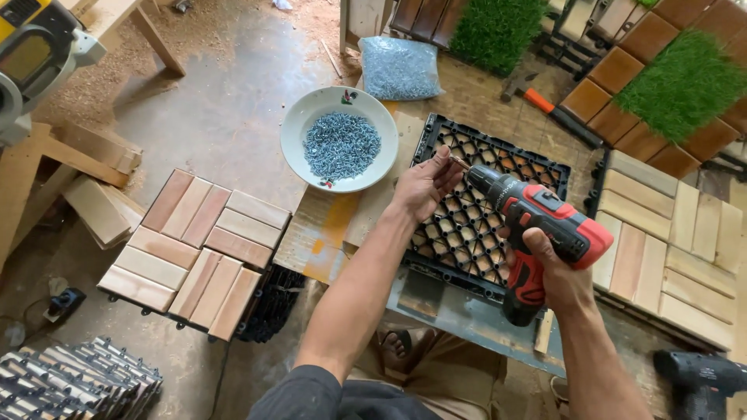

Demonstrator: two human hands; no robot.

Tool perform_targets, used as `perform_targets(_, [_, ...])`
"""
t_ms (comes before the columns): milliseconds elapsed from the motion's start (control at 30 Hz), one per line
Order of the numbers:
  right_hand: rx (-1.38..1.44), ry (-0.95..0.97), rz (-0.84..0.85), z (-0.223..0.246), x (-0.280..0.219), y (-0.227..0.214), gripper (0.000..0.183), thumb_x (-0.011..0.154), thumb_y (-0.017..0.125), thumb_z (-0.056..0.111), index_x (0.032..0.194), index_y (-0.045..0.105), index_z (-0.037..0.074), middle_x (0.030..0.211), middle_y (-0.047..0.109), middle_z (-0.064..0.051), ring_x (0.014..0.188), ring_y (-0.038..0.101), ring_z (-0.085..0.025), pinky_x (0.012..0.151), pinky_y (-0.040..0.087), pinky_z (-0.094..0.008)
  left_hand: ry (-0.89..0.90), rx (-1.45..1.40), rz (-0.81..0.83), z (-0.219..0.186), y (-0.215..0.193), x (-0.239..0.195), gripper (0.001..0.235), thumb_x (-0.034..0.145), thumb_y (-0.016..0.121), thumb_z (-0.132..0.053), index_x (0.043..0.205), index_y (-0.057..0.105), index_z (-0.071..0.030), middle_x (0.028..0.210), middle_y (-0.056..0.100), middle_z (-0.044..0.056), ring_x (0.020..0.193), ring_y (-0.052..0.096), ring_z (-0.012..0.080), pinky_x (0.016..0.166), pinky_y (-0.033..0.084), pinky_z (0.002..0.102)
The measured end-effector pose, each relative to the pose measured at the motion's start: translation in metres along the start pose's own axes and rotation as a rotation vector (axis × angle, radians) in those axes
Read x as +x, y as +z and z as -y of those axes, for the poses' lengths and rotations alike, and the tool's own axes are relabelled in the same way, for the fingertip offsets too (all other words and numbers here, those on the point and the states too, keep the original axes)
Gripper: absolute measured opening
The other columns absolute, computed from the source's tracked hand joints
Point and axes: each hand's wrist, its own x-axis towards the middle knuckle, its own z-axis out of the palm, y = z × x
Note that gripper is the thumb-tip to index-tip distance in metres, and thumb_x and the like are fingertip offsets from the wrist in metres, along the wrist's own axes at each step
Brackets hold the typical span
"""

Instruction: Assembling wooden floor tiles by fastening screws into a plastic grid base using a power drill.

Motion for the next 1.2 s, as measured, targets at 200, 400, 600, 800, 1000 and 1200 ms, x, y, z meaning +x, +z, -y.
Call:
perform_targets(200, [-0.267,-0.1,0.083,0.009,0.004,-0.013,0.091,0.078,0.074,0.02,0.159,0.036,0.004,0.099,0.072,-0.016,0.067,0.07,-0.024,0.074,0.063,-0.037,-0.127,0.055,-0.127,-0.019,0.024,-0.028,0.031,0.077,0.085,-0.02,0.091,0.071,0.004,0.087,0.075,0.016,0.075,0.074,0.0229,0.066,0.067,0.03])
perform_targets(400, [-0.477,-0.212,0.057,0.009,0.006,-0.015,0.099,0.068,0.082,0.024,0.157,0.041,0.011,0.097,0.074,-0.013,0.079,0.074,-0.022,0.08,0.063,-0.034,-0.108,-0.07,-0.132,-0.013,0.031,-0.024,0.028,0.076,0.087,-0.019,0.088,0.072,0.001,0.085,0.074,0.014,0.075,0.073,0.0222,0.069,0.068,0.032])
perform_targets(600, [-0.434,-0.122,-0.005,0.024,0.021,-0.012,0.094,0.075,0.074,0.033,0.159,0.042,0.005,0.1,0.072,-0.012,0.075,0.069,-0.022,0.074,0.06,-0.034,-0.108,-0.142,-0.065,-0.005,0.038,-0.025,0.027,0.081,0.082,-0.014,0.099,0.071,0.003,0.093,0.076,0.019,0.083,0.076,0.0233,0.081,0.067,0.036])
perform_targets(800, [-0.264,-0.18,-0.011,0.014,0.016,-0.013,0.09,0.086,0.069,0.022,0.164,0.032,-0.003,0.077,0.067,-0.018,0.062,0.067,-0.025,0.059,0.059,-0.037,-0.084,-0.194,0.106,-0.003,0.021,-0.011,0.023,0.089,0.077,-0.017,0.099,0.072,0.003,0.095,0.077,0.018,0.087,0.076,0.0227,0.082,0.067,0.034])
perform_targets(1000, [-0.155,-0.118,0.039,0.009,0.016,-0.019,0.083,0.085,0.07,0.025,0.159,0.039,0.003,0.084,0.064,-0.014,0.061,0.065,-0.021,0.053,0.059,-0.035,-0.091,-0.142,0.094,0.001,0.019,-0.011,0.026,0.086,0.08,-0.021,0.099,0.07,0.0,0.095,0.077,0.017,0.087,0.076,0.0215,0.082,0.067,0.035])
perform_targets(1200, [-0.32,-0.031,-0.004,0.018,0.008,-0.027,0.089,0.082,0.069,0.014,0.164,0.036,0.006,0.077,0.068,-0.02,0.059,0.067,-0.029,0.057,0.06,-0.043,-0.116,-0.111,0.067,0.003,0.021,-0.019,0.028,0.083,0.082,-0.02,0.098,0.072,0.001,0.092,0.076,0.017,0.082,0.076,0.0223,0.077,0.068,0.035])
